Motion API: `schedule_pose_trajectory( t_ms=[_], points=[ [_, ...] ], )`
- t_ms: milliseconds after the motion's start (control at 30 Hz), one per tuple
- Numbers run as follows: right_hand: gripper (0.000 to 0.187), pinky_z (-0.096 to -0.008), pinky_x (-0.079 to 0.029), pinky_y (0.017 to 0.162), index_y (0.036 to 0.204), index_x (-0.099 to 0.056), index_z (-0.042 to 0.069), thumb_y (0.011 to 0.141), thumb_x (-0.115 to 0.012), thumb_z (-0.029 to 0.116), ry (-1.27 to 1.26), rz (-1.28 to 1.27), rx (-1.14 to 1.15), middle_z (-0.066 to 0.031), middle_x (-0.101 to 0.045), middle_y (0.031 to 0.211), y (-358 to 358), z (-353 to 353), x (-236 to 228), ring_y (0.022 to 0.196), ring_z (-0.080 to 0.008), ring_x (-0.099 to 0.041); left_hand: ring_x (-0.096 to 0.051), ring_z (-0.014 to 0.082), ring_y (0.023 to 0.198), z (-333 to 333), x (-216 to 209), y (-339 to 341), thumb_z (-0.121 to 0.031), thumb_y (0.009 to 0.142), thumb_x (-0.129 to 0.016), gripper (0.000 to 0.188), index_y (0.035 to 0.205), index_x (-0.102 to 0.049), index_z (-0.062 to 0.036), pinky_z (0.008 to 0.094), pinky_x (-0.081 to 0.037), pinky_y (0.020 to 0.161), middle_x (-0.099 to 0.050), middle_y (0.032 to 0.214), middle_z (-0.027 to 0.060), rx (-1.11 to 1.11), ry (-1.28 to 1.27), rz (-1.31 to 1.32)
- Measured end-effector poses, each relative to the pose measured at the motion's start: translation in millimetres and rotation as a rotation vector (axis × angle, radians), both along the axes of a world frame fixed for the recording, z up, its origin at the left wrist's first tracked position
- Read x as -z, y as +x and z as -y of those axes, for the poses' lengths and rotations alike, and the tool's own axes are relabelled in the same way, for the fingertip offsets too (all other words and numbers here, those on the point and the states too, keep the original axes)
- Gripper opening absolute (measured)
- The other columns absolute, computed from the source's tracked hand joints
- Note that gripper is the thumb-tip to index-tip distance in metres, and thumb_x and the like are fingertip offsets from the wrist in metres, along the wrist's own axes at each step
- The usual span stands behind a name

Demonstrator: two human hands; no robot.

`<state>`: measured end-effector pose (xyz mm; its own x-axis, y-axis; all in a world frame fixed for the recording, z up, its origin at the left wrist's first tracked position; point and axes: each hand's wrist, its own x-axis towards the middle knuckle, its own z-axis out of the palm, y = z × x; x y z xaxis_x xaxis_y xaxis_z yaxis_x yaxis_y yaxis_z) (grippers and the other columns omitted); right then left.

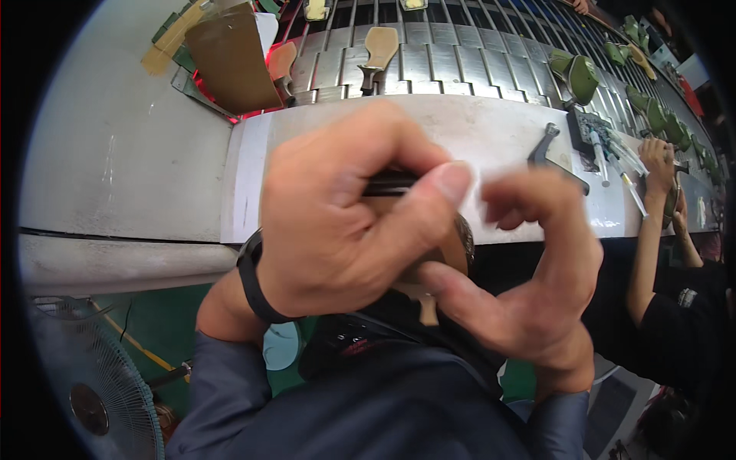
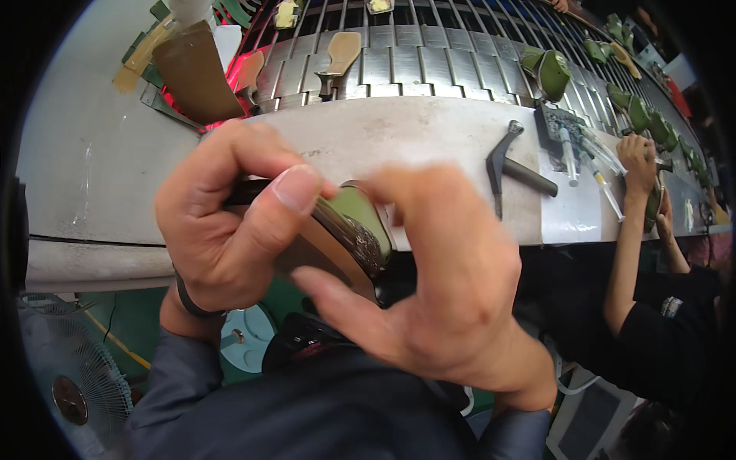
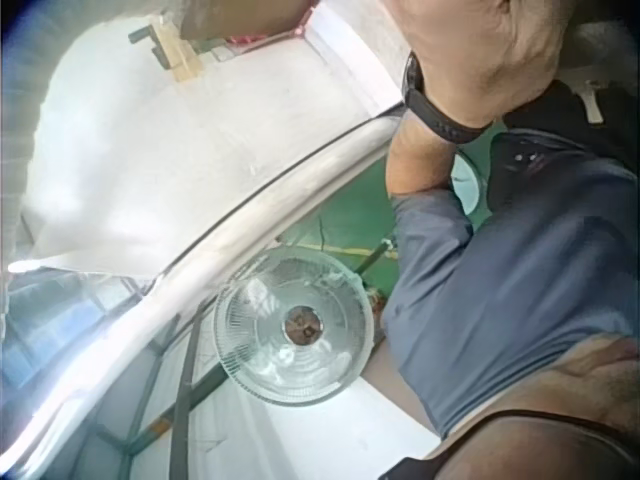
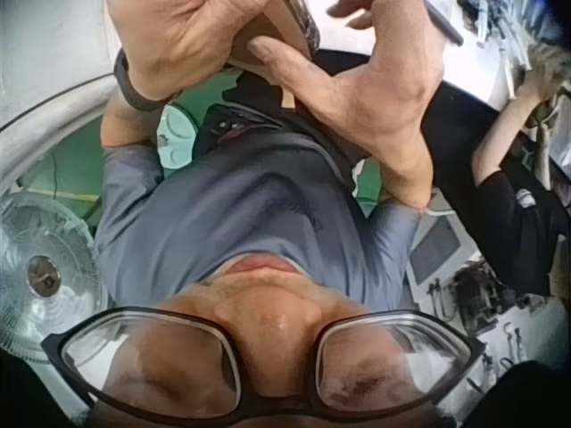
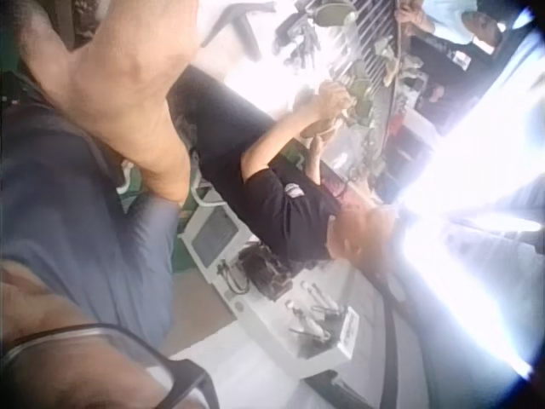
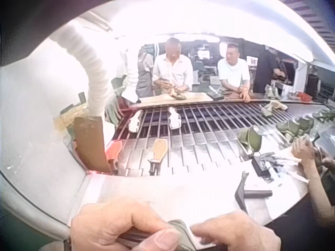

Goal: The person uses a hammer to tap and flatten the edges of a green high-heeled shoe held on a last, then picks up a sole piece and presses it onto the bottom of the shoe.

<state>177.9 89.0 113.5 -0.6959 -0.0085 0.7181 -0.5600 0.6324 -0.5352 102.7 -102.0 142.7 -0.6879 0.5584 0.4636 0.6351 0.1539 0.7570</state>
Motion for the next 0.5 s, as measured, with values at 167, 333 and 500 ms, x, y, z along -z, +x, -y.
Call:
schedule_pose_trajectory(
  t_ms=[167,333,500],
  points=[
    [0.057,-0.0261,-0.054,0.078,0.134,-0.062,-0.005,0.089,-0.079,0.026,-0.272,0.700,-0.081,-0.0073,-0.073,0.099,-6.4,-37.0,-37.5,0.091,-0.0125,-0.069,-0.068,0.0241,0.106,-39.7,27.0,-39.3,-0.038,0.113,-0.041,0.046,0.109,-0.066,0.0009,0.0394,-0.051,0.096,-0.073,0.109,0.0161,0.171,0.472,0.505],
    [0.039,-0.0333,-0.068,0.075,0.137,-0.054,-0.004,0.105,-0.058,0.019,-1.172,0.450,0.071,-0.0162,-0.072,0.118,8.8,-87.6,59.9,0.094,-0.0230,-0.078,-0.066,0.0276,0.123,-12.2,161.0,-82.1,-0.042,0.113,-0.037,0.050,0.123,-0.067,-0.0025,0.0443,-0.046,0.110,-0.073,0.126,0.0163,0.308,0.624,1.134],
    [0.046,-0.0420,-0.068,0.081,0.144,-0.047,-0.001,0.105,-0.059,0.021,-1.377,0.723,-0.135,-0.0199,-0.068,0.127,58.2,-27.8,108.4,0.105,-0.0311,-0.075,-0.072,0.0208,0.098,-33.5,149.6,-75.1,-0.033,0.113,-0.037,0.048,0.116,-0.068,0.0023,0.0347,-0.056,0.092,-0.075,0.107,0.0167,-0.148,0.604,0.775]
  ],
)
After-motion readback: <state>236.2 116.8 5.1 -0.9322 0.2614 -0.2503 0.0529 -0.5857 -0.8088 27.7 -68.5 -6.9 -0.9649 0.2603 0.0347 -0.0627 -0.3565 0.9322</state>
